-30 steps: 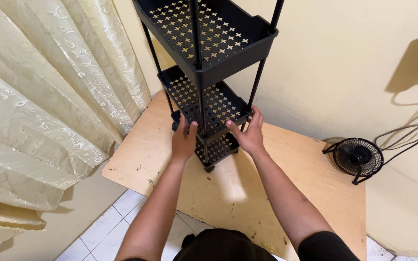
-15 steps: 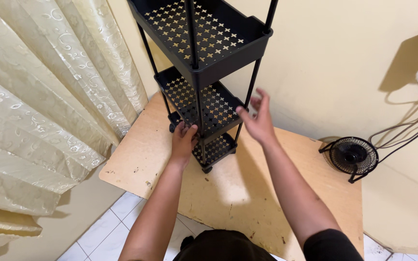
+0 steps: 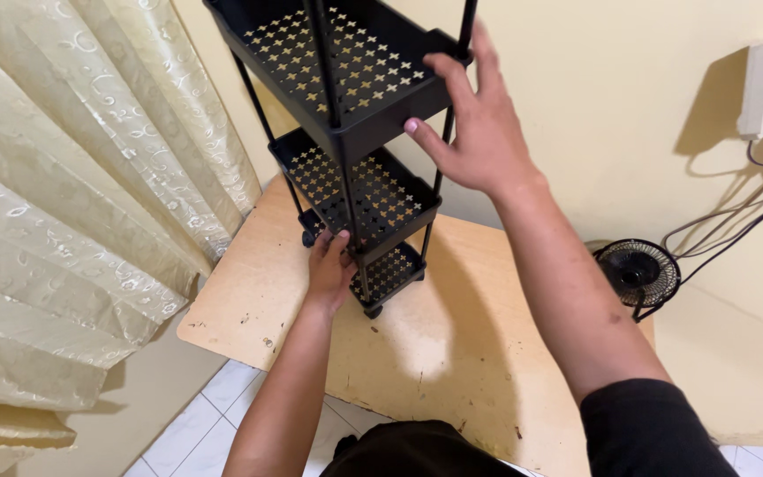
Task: The person disassembles a black three-tier rolling cart by removing the top tray, then detaching the side panels and vertical support rods. The components are placed on a wooden table.
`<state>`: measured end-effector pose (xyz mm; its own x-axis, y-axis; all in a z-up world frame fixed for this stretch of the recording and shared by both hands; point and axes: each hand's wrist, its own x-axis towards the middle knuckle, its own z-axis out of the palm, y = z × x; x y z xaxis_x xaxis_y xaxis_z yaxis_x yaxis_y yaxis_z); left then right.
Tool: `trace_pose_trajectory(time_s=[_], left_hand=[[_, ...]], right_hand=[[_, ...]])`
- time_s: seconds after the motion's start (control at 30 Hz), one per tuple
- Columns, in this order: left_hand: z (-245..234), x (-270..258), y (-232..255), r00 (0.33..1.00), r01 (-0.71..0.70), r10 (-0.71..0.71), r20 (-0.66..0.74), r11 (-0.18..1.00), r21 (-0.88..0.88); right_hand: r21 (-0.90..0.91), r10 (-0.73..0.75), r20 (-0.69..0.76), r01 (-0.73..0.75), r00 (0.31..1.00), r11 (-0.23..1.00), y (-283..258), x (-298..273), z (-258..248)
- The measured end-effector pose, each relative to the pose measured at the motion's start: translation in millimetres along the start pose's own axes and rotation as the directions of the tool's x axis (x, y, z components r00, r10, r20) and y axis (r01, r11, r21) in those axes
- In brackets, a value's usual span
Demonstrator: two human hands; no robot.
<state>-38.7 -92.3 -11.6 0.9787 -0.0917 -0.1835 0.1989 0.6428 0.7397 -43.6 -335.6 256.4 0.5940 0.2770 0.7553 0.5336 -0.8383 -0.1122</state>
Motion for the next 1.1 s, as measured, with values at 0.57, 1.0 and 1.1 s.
trace_pose_trajectory(time_s=[0.57, 1.0, 1.1], left_hand=[[16.0, -29.8, 15.4, 0.98, -0.148, 0.152, -0.128, 0.988, 0.035], [-15.7, -44.6, 50.8, 0.904, 0.018, 0.291, -0.315, 0.707, 0.707], [-20.7, -49.9, 53.0, 0.926, -0.003, 0.246, -0.287, 0.763, 0.646]], right_hand=[[0.431, 0.235, -0.023, -0.203, 0.972, 0.879, 23.6, -28.9, -3.4], [0.459, 0.585, 0.072, -0.548, 0.808, 0.7, 59.5, -137.3, 62.8], [0.515, 0.61, 0.08, -0.556, 0.789, 0.652, 61.0, -181.9, 92.7]])
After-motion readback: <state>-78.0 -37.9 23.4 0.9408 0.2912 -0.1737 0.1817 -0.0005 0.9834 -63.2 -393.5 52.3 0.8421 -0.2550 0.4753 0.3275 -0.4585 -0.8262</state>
